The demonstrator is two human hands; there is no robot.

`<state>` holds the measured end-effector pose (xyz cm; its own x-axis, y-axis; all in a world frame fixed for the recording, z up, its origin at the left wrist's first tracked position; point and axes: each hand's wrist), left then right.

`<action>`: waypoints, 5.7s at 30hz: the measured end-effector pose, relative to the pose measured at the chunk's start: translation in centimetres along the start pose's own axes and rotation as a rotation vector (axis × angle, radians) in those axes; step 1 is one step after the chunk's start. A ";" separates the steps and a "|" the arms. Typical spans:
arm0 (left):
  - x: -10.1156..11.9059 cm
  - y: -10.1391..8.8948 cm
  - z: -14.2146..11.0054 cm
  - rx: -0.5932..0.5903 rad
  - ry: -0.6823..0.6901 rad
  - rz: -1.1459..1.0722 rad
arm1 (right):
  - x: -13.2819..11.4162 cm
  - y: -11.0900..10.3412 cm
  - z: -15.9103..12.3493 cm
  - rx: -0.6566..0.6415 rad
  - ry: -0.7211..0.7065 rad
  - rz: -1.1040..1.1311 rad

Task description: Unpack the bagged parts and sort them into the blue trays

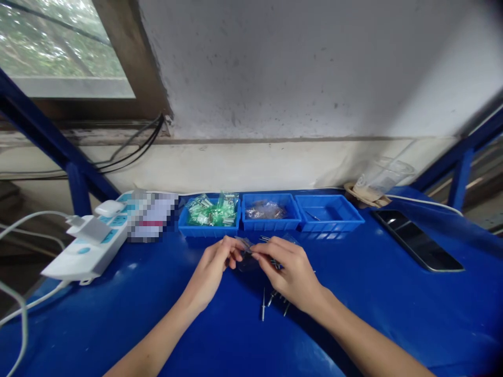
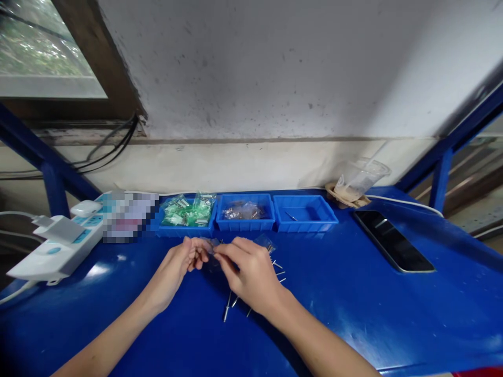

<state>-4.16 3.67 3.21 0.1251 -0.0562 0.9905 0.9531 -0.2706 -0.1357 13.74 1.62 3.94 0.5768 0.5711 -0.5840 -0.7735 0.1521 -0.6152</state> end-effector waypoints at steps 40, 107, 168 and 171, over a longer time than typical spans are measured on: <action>-1.9 0.1 0.4 0.027 0.167 0.889 | 7.4 -7.4 -4.6 0.110 0.310 -0.616; -0.5 0.1 -0.1 -0.046 0.192 0.346 | 0.4 0.8 0.3 0.059 0.378 0.291; -1.5 2.2 0.0 -0.462 0.404 0.864 | 4.4 0.2 -1.8 -0.457 -0.084 -0.346; -1.3 1.1 -0.2 -0.424 0.339 0.815 | 3.9 1.4 -0.7 -0.459 -0.096 -0.269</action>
<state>-3.37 3.25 1.79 0.5520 -0.6346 0.5409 0.4232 -0.3457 -0.8375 15.02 3.51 0.44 0.6957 0.6349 -0.3361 -0.3949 -0.0528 -0.9172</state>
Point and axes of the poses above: each hand's wrist, its own z-axis towards the middle knuckle, its own y-axis out of the palm, x = y × z, and after that the axes turned 4 degrees about -z, right-handed
